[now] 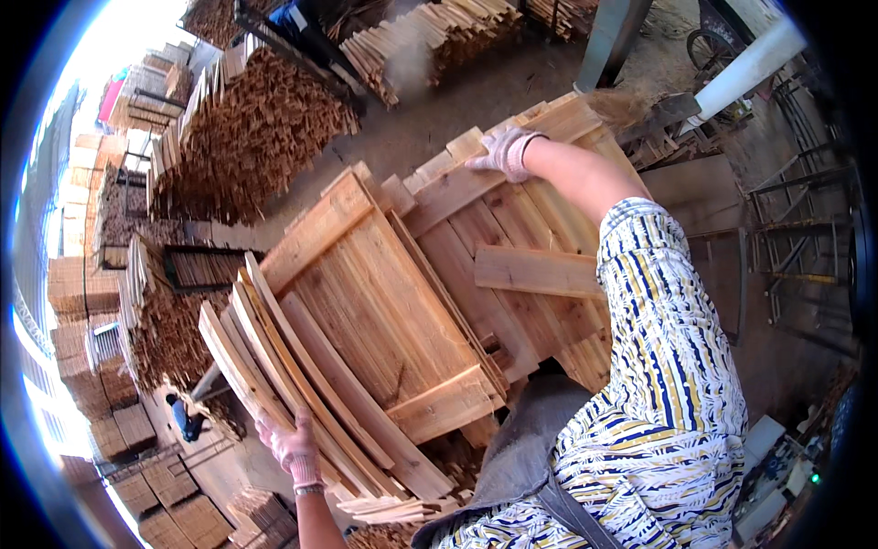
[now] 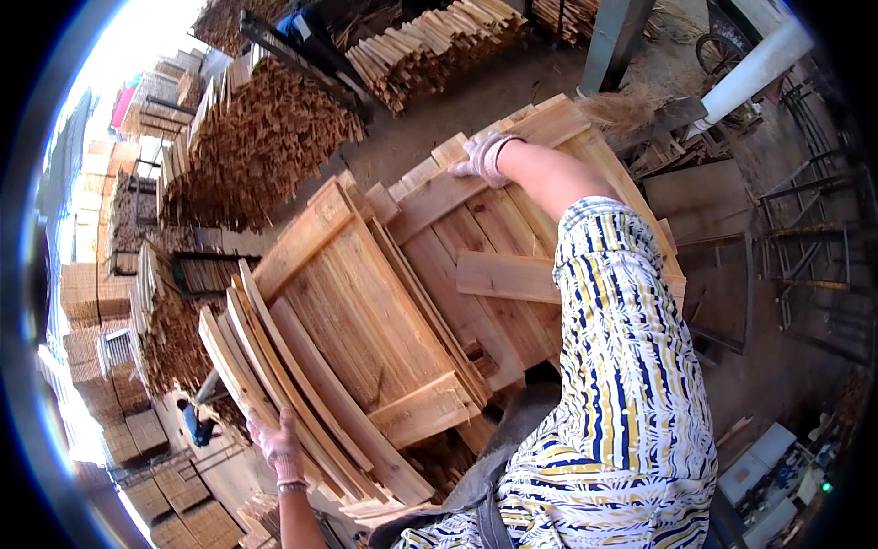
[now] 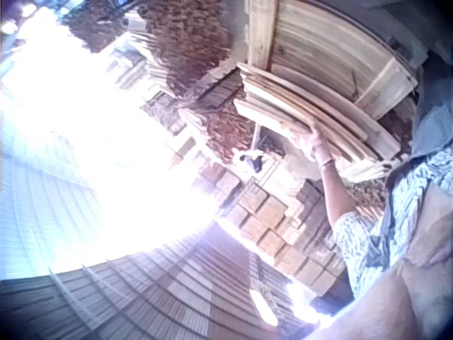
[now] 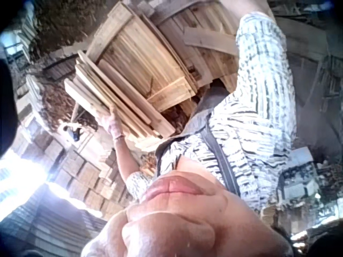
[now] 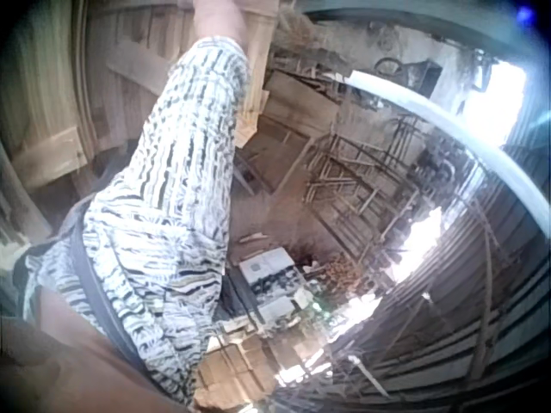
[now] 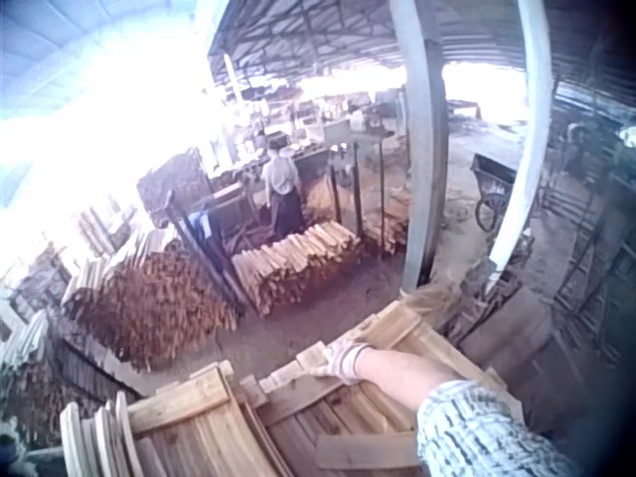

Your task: The person repeatedly picks up stacks of wooden planks from a pile and places them onto a growing stack. The worker handles the wood by hand, wearing gloves, and arranges the planks in a repetitive stacking motion within a warehouse environment.

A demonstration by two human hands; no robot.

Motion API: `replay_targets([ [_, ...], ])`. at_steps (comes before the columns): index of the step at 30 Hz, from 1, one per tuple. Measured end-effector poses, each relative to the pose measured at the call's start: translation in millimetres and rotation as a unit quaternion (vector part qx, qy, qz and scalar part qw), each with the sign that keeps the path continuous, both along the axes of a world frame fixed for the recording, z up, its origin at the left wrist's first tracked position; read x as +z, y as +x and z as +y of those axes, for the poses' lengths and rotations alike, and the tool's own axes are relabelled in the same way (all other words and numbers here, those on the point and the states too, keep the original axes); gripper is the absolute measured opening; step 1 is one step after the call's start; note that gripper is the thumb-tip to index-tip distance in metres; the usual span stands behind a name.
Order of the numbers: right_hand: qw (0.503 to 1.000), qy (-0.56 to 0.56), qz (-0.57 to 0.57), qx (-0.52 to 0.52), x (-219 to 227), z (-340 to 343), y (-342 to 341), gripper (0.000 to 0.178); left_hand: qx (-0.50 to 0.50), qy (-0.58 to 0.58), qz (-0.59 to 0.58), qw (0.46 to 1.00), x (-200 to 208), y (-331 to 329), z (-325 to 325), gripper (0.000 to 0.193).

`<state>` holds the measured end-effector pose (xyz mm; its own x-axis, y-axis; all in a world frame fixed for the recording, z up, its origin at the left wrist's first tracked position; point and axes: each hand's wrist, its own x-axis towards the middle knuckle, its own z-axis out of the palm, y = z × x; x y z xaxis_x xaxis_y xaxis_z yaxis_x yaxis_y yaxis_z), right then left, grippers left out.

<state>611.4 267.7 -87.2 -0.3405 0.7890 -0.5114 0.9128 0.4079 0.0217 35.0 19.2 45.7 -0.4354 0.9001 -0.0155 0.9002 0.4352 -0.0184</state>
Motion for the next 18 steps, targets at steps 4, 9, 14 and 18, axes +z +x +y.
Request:
replay_targets([
  [4,1.0,0.009,0.013,-0.012,-17,9,6,0.054,-0.012,0.011,0.031,0.999,-9,-7,-5,0.115],
  [9,1.0,0.004,-0.01,-0.026,-2,15,11,0.05,0.005,-0.008,0.014,1.0,10,11,4,0.12],
  [14,0.995,0.06,-0.007,-0.08,-30,-7,-2,0.049,0.032,-0.008,0.023,0.999,12,11,-8,0.125],
  [18,0.945,0.118,0.246,-0.179,12,-131,-14,0.071,-0.004,0.005,-0.018,1.0,13,7,-9,0.115],
])
